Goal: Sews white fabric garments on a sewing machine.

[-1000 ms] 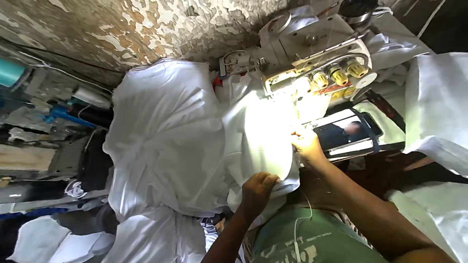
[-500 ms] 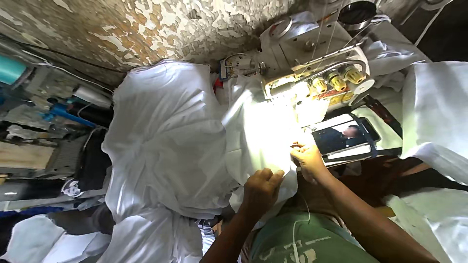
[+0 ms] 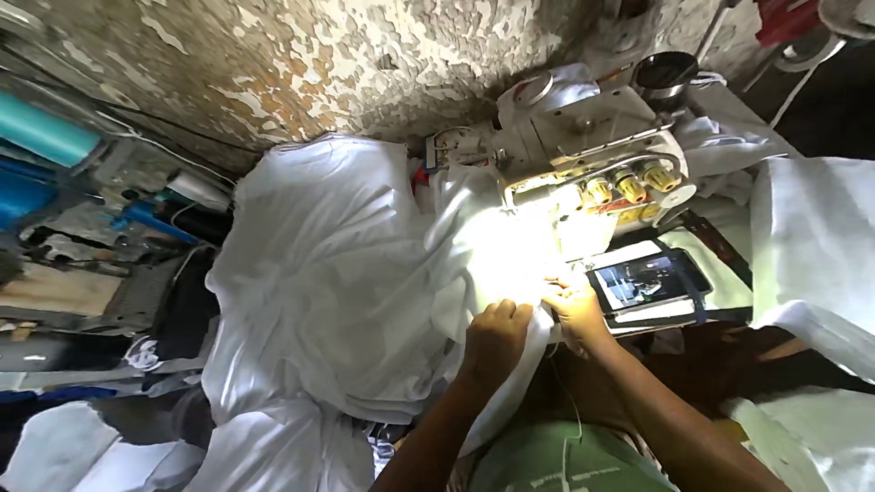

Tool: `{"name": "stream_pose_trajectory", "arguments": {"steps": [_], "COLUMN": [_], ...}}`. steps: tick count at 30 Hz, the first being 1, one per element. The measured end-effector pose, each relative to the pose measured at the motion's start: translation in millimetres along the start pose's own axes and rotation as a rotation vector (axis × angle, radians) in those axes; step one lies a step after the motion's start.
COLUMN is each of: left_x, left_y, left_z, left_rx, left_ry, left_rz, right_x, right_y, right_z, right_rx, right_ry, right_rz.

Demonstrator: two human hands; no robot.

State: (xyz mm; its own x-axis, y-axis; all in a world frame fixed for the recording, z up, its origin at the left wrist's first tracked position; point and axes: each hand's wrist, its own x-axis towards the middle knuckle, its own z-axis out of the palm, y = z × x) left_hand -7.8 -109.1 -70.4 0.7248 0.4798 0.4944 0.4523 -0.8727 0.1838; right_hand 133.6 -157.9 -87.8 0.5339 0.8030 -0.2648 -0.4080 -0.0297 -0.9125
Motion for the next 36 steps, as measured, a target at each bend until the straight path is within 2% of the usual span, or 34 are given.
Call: {"name": "stream_pose_trajectory", "arguments": {"steps": [8, 11, 14, 16, 18, 20, 21, 24, 27, 30, 32, 33, 35, 36], "left_x": [24, 25, -2, -42, -92, -137, -158, -192, -179, -160, -143, -131, -110, -110], "left_y": [2, 2, -15, -50, -91, -124, -136, -151, -138, -140, -158, -170, -208, -243], "left_z": [11, 9, -17, -37, -58, -76, -80, -81, -94, -129, -164, -182, -210, -217], "left_rx": [0.031, 0.01, -0.068, -0.044, 0.075, 0.165, 0.152, 0.085, 0.002, -0.011, 0.077, 0.165, 0.322, 0.375], "left_ry": [0.025, 0.018, -0.031, 0.023, 0.056, -0.055, -0.069, -0.003, 0.077, 0.242, 0.32, 0.326, 0.24, 0.213], "left_rz": [-0.027, -0.026, -0.13, -0.282, -0.532, -0.854, -0.941, -0.923, -0.952, -0.891, -0.819, -0.849, -0.916, -0.826], "right_x": [-12, -15, -21, -27, -32, -31, -31, -37, -46, -52, -54, -55, -56, -58], "right_y": [9, 8, 9, 11, 21, 36, 43, 49, 33, 13, 0, -3, 8, 18], "right_z": [0, -4, -12, -21, -32, -41, -44, -43, -40, -44, -50, -52, -54, -54], "right_rx": [0.025, 0.082, 0.15, 0.173, 0.197, 0.208, 0.217, 0.308, 0.485, 0.598, 0.439, 0.258, -0.134, -0.277], "right_ry": [0.054, 0.01, -0.134, -0.269, -0.413, -0.554, -0.612, -0.72, -0.831, -0.919, -0.826, -0.751, -0.614, -0.547], "right_rz": [0.02, 0.079, 0.18, 0.261, 0.324, 0.347, 0.359, 0.407, 0.405, 0.287, 0.286, 0.284, 0.213, 0.169]}}
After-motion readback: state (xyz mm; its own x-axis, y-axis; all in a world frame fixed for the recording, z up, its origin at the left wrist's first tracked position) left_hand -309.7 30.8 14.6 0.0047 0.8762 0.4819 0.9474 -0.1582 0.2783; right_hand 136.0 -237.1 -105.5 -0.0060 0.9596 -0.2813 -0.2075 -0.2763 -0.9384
